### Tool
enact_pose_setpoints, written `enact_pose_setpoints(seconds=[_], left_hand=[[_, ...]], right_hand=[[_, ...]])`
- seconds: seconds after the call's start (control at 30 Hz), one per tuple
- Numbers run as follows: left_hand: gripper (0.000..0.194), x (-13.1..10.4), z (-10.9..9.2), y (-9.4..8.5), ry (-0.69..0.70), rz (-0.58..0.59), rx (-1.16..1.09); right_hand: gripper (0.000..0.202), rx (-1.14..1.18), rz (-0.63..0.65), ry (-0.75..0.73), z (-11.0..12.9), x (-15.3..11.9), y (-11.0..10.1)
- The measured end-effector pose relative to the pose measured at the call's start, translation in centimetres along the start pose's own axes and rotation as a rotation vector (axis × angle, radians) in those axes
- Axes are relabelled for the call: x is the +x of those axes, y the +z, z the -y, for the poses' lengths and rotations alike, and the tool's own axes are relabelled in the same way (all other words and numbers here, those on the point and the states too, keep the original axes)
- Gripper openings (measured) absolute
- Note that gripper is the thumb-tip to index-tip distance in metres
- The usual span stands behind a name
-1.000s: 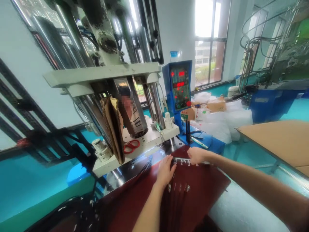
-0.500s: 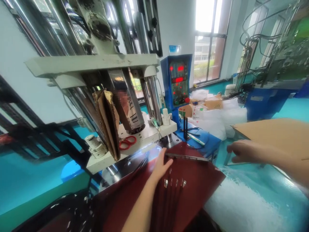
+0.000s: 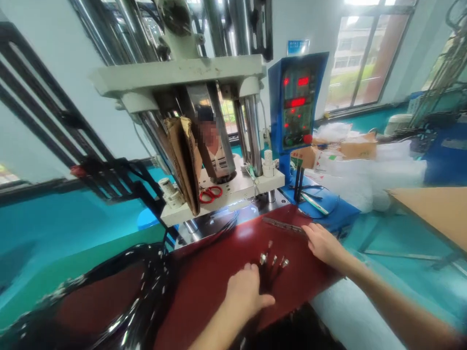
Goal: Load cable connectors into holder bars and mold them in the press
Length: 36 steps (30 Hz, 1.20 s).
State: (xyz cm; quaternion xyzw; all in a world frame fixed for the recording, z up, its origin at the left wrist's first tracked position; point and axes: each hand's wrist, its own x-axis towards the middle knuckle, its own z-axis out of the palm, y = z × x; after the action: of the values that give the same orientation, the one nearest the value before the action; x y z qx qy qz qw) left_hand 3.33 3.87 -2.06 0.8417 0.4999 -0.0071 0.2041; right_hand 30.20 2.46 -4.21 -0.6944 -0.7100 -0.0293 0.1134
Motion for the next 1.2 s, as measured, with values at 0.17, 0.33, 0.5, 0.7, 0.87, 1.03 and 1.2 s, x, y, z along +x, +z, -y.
enact_pose_setpoints(seconds=[0.17,0.33,0.5,0.7,0.87,1.03,1.2], left_hand=[[0.011,0.0,-0.8,1.0,0.025,-0.079,-0.100],[0.017,-0.8,-0.7,0.4,-0.035,0.198,-0.844],[0.025,-1.5,-1.1,0.0,0.009,0.316,-1.375],[0.028,-2.2,-1.1,-1.2,0.047,0.127,-1.462],[0.030,-2.5,-1.8,-1.8,0.079,0.089,-1.466],[0.028,-1.9,-2.1,-2.1,0.140,0.113,-1.414],[0.025,-0.7,-2.1,-1.6,0.044,0.040,-1.350]], right_hand=[[0.036,0.430,-0.133,-0.081,4.1,0.2,0.4],[0.035,1.422,-0.018,0.225,7.7,0.2,-0.6],[0.036,1.843,0.182,0.141,9.9,1.3,-3.0],[0.044,1.662,0.430,0.051,11.4,2.3,-4.6],[0.052,1.433,0.506,-0.073,11.5,2.4,-5.8],[0.046,1.399,0.568,-0.191,11.1,2.7,-6.4],[0.039,1.513,0.440,-0.066,11.0,3.1,-5.4]])
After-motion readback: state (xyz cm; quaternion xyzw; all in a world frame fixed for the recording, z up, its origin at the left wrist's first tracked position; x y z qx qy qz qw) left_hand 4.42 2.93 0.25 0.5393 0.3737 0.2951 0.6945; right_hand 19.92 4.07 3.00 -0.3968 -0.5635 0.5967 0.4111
